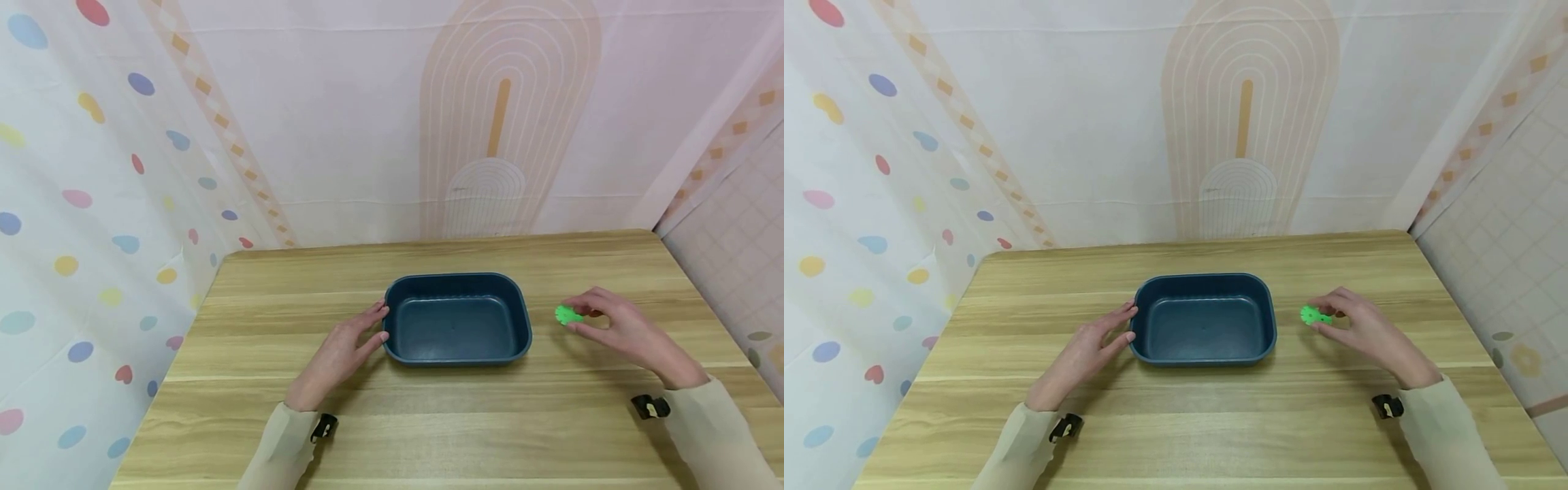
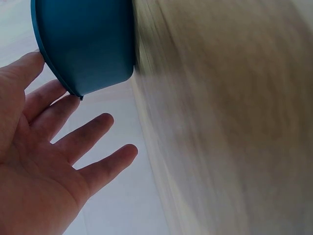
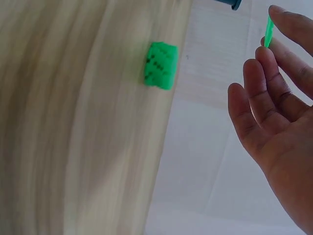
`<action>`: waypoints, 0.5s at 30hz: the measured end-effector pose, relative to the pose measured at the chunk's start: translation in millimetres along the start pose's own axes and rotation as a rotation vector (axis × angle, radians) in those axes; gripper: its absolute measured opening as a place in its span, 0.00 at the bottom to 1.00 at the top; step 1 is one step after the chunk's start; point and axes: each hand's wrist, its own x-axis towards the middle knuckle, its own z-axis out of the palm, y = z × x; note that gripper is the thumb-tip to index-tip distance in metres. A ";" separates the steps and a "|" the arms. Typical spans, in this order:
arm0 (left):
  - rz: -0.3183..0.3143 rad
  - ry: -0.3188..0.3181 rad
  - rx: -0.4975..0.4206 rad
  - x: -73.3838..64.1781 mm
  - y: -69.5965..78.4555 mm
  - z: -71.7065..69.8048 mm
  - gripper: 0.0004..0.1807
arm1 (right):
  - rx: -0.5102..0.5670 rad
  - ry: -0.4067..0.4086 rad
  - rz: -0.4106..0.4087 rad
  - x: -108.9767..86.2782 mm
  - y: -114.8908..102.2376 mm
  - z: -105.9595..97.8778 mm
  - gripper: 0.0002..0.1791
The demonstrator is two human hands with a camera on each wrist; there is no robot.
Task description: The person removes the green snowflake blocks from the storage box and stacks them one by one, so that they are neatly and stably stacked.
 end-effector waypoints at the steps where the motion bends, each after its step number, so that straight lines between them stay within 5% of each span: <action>1: -0.001 -0.001 0.000 0.0 -0.1 0.0 0.27 | -0.004 -0.002 0.002 -0.5 1.4 0.0 0.20; 15: -0.002 0.003 -0.005 -0.2 -0.2 0.1 0.27 | -0.033 -0.024 0.035 -3.5 14.1 -3.2 0.18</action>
